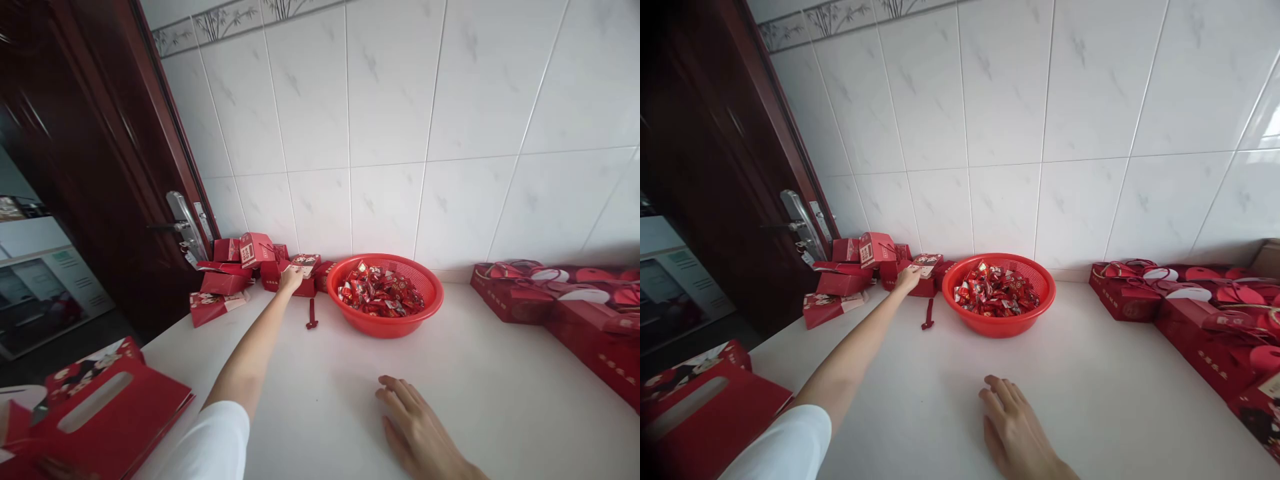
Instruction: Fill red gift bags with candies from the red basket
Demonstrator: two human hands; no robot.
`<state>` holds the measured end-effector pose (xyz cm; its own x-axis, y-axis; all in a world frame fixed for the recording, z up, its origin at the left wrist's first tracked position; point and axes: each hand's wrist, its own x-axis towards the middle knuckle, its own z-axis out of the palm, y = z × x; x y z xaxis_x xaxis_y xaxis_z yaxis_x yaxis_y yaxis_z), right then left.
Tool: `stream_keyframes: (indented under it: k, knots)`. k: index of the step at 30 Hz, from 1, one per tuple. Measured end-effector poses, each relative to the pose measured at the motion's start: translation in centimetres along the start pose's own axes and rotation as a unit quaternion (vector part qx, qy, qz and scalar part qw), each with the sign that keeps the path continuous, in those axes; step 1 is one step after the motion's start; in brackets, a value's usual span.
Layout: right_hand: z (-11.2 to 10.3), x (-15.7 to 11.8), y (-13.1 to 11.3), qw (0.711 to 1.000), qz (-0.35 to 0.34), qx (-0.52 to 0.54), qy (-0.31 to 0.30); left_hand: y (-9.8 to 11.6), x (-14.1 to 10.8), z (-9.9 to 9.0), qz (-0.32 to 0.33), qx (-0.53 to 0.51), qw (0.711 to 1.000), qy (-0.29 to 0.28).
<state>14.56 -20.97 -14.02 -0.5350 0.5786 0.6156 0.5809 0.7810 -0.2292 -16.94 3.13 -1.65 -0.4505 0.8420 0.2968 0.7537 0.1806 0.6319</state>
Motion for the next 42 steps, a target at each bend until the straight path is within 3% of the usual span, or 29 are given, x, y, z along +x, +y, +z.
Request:
stream_keyframes:
  k: [5, 11, 13, 16, 19, 23, 27, 30, 33, 38, 42]
  knots:
    - [0.4, 0.0, 0.4, 1.000, 0.010, 0.023, -0.016, -0.9, -0.7, -0.4, -0.036, -0.064, 0.997, 0.031]
    - [0.5, -0.1, 0.6, 0.999, 0.027, 0.042, -0.012, 0.3, -1.3, -4.4, 0.041, -0.199, 0.968, 0.147]
    - [0.4, -0.3, 0.7, 0.998, 0.035, 0.052, -0.009, 1.3, -1.3, -6.3, 0.080, -0.259, 0.946, 0.177]
    - [0.1, -0.4, 0.8, 0.994, 0.076, 0.078, 0.004, 2.9, -1.9, -8.8, 0.150, -0.414, 0.877, 0.195]
    - [-0.6, -0.2, 1.1, 0.977, 0.157, 0.135, 0.047, 4.3, -4.1, -10.2, 0.194, -0.479, 0.845, 0.135]
    - [-2.2, 0.4, 1.7, 0.935, 0.275, 0.203, 0.090, 5.8, -9.0, -9.7, 0.260, -0.447, 0.856, -0.018]
    - [-3.4, 0.8, 2.2, 0.929, 0.261, 0.242, 0.105, 6.6, -13.9, -7.2, 0.369, -0.389, 0.832, -0.141]
    - [-3.6, 1.0, 2.0, 0.940, 0.239, 0.223, 0.102, 7.0, -16.6, -5.0, 0.402, -0.368, 0.811, -0.212]
    - [-3.3, 1.2, 1.8, 0.943, 0.247, 0.203, 0.089, 7.2, -18.3, -3.2, 0.355, -0.357, 0.815, -0.287]
    - [-3.3, 1.3, 2.1, 0.924, 0.310, 0.210, 0.082, 7.5, -18.8, -1.3, 0.164, -0.377, 0.828, -0.381]
    - [-3.4, 1.3, 2.5, 0.902, 0.336, 0.266, 0.048, 7.1, -18.5, -0.6, 0.054, -0.405, 0.789, -0.459]
